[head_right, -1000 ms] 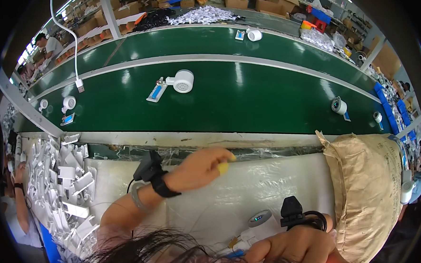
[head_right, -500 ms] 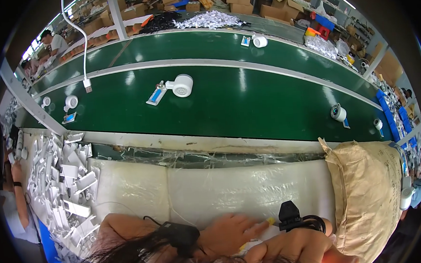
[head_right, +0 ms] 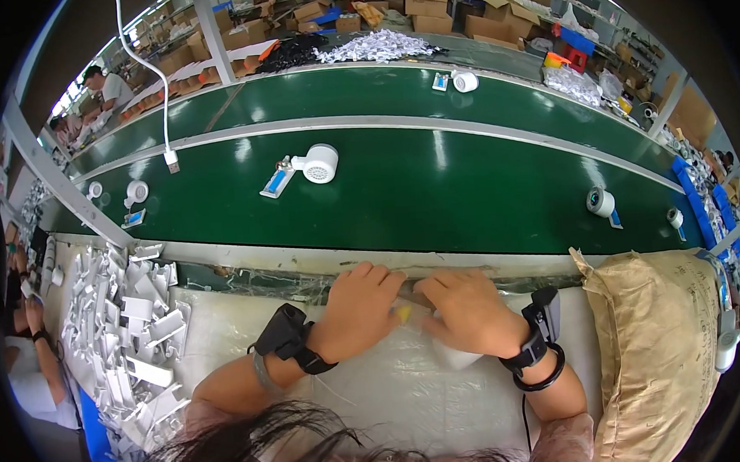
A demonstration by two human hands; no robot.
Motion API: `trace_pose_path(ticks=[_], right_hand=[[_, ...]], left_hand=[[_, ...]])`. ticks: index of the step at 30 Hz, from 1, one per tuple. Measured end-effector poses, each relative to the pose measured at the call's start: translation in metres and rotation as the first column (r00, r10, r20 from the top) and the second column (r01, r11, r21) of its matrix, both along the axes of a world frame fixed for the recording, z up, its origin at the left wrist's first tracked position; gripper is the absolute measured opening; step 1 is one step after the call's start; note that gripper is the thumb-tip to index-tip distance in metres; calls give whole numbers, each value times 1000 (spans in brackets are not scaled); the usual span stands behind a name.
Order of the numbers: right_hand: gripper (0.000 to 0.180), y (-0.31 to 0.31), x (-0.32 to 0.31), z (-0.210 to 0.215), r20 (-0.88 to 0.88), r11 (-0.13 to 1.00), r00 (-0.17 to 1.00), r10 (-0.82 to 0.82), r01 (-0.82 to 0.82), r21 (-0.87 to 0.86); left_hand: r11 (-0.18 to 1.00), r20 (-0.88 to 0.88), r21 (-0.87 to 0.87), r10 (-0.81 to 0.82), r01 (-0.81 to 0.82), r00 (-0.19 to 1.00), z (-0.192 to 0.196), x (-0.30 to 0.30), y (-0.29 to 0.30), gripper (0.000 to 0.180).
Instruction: The person assembles electronic devices by picking up a white plastic housing and a battery, fitting the battery into the housing, and then connecting wires from a speaker component before snapping it into the housing.
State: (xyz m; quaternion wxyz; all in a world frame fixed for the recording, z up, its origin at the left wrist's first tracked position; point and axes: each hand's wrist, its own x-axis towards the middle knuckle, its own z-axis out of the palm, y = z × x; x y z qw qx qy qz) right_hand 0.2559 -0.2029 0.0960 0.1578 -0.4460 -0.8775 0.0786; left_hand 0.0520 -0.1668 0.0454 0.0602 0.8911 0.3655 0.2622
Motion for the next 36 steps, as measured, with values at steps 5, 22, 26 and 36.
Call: trace_pose_path(ticks=[5,22,26,36], right_hand=[[33,3,0,1,-68,953,989,-129,104,-286],[10,20,24,-11,-561,675,797,-223,-289,-679],[14,23,34,-9,-673,532,665,-324,-460,-711],[17,8,11,4,-644,572,707,-293,-410,-710]], left_hand=[[994,-49,0,-106,106,993,4,-11,15,26],[522,-5,-789,-533,324,846,43,-14,13,32],[527,45,-741,-580,417,813,44,-17,14,37],[911,258,-406,44,67,965,35,-11,16,44]])
